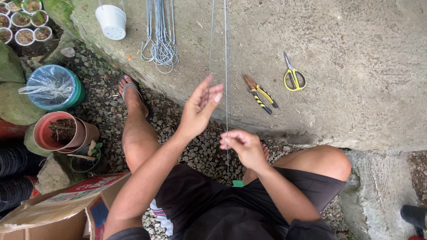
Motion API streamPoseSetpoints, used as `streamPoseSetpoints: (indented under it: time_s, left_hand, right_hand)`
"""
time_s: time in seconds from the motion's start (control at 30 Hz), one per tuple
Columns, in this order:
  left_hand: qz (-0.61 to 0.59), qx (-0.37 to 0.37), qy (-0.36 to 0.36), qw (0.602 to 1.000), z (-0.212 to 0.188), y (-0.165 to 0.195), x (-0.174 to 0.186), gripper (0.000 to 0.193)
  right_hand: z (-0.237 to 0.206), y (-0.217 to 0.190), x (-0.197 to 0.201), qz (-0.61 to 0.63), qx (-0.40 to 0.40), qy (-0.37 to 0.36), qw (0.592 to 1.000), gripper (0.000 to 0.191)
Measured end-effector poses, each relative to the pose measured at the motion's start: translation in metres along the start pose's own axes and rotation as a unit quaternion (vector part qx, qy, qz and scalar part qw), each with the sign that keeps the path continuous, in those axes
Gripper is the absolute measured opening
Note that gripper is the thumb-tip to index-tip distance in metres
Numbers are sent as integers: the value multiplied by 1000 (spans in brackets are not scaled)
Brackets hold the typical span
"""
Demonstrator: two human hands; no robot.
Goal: The person sits on the ground and assembles a wire hanger by bending and twisting metal wires together. They use pliers to secure the wires and then insert the assembled hanger into a white plastic pot with drainage holes.
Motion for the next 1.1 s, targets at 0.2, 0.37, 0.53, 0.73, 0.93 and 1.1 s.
streamPoseSetpoints:
  time_s: [0.2,0.37,0.53,0.73,0.93,1.1]
  left_hand:
    - [8,205,18,979,-19,-105,-10,37]
    - [0,299,46,953,-32,-137,-6,33]
    - [48,365,53,928,-32,-146,-1,33]
    - [84,371,59,923,-24,-158,-3,32]
    - [258,262,102,924,-12,-151,9,42]
    - [119,131,89,980,-21,-122,-12,46]
  right_hand:
    - [82,-30,13,21,-23,58,998,20]
    - [146,-43,15,28,-59,76,995,21]
    - [195,-56,4,59,-89,73,992,21]
    - [228,-54,6,68,-125,91,986,20]
    - [253,-53,11,96,-129,100,982,19]
    - [265,-53,14,78,-135,113,981,18]
Point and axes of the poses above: each hand's wrist, its own z-axis towards the middle knuckle, its own x-axis out of the back of the hand, y = z × x, the point moved 8 cm from there along z, towards the middle knuckle, and after that the axes turned 7 degrees about z, right-handed, at the moved point
